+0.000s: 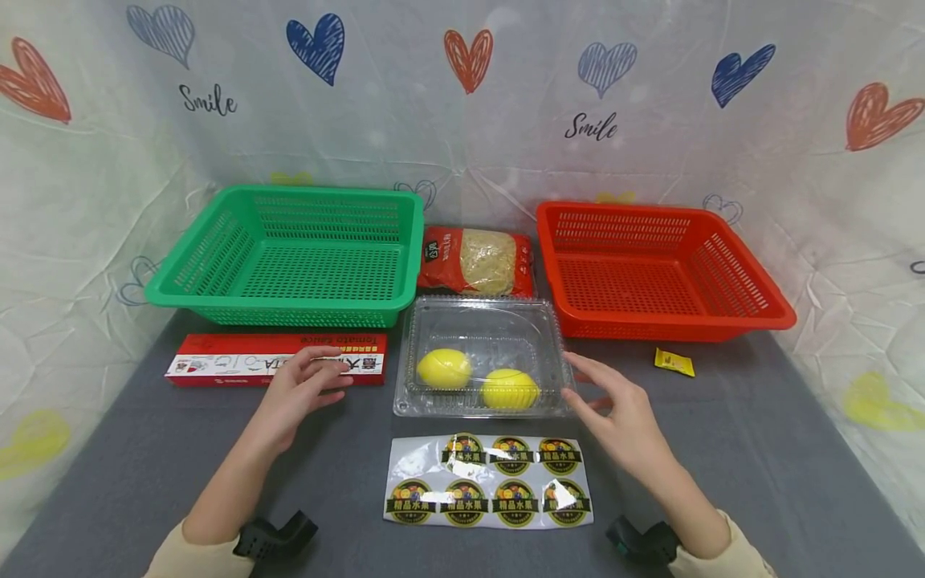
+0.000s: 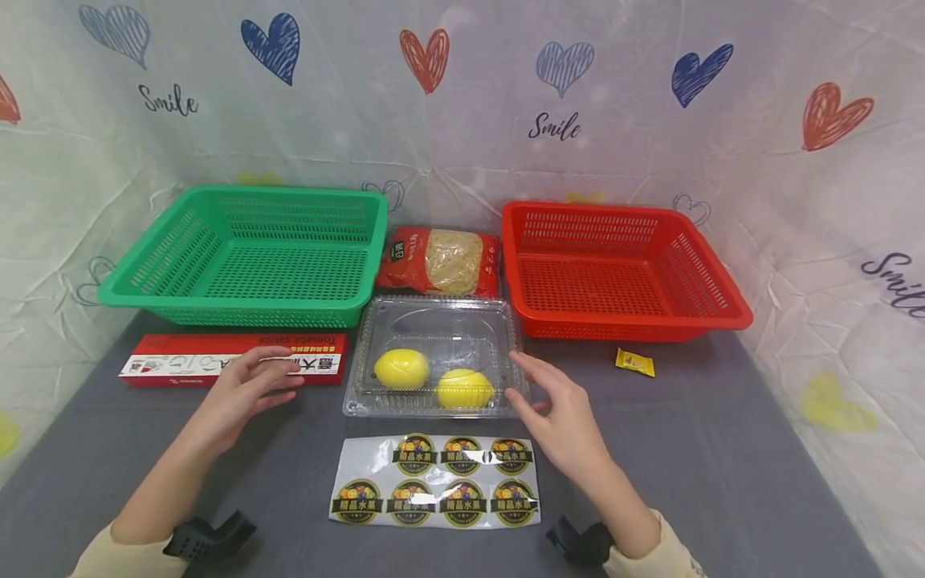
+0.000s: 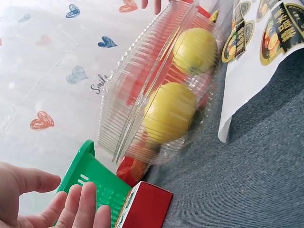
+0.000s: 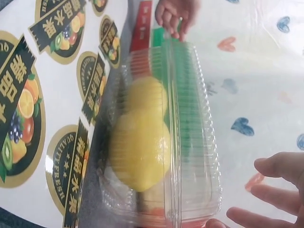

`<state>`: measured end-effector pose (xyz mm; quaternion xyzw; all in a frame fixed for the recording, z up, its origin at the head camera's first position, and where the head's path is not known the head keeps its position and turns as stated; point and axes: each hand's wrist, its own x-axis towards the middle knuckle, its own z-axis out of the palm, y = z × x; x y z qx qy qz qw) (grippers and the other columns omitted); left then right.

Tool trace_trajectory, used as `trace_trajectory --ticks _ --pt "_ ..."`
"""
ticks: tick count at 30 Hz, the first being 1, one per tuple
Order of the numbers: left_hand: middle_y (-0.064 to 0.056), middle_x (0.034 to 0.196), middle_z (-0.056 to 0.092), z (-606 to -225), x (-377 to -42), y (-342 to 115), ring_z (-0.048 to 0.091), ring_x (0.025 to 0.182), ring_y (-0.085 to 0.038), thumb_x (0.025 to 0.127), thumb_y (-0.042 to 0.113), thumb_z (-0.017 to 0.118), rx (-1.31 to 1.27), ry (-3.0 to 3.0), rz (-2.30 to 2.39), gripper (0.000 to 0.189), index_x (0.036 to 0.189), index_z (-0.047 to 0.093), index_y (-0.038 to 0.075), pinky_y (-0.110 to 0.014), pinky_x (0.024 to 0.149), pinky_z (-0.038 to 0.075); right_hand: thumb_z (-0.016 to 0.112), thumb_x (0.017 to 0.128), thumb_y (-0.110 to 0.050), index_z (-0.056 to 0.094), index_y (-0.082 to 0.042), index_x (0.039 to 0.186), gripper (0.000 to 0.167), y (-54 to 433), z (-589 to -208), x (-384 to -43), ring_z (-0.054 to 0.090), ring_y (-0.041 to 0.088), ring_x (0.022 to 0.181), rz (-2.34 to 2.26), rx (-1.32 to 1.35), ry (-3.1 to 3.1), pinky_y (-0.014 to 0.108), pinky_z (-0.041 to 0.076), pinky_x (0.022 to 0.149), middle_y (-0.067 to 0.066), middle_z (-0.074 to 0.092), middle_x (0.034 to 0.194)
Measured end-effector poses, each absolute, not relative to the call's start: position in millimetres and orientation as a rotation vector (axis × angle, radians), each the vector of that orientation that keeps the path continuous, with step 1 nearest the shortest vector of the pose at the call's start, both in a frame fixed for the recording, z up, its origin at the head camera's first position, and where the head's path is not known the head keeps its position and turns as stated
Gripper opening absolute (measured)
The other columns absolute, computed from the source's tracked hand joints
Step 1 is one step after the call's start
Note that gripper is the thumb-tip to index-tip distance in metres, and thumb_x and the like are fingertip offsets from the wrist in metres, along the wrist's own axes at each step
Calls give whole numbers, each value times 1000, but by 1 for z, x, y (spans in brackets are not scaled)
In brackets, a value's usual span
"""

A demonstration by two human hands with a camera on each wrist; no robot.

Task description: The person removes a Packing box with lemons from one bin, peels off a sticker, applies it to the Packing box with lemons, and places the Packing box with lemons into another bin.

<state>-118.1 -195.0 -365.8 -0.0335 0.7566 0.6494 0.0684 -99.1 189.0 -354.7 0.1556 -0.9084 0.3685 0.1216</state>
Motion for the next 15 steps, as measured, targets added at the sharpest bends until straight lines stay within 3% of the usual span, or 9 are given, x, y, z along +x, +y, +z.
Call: trace_trajectory --ticks 7,15 --pt "-23 112 56 -370 -114 -192 64 89 -17 94 17 52 -71 2258 1951 42 125 39 -7 -29 77 52 71 79 -8 57 -10 124 47 185 -354 -94 59 20 99 1083 495 -2608 28 54 64 6 58 121" --pt "-24 110 56 -375 -107 -187 63 93 -25 91 16 56 -60 2289 1861 41 124 44 -5 -34 79 51 72 77 -6 62 -12 118 42 180 -354 -85 59 18 94 1062 526 -2563 27 53 61 2 62 111"
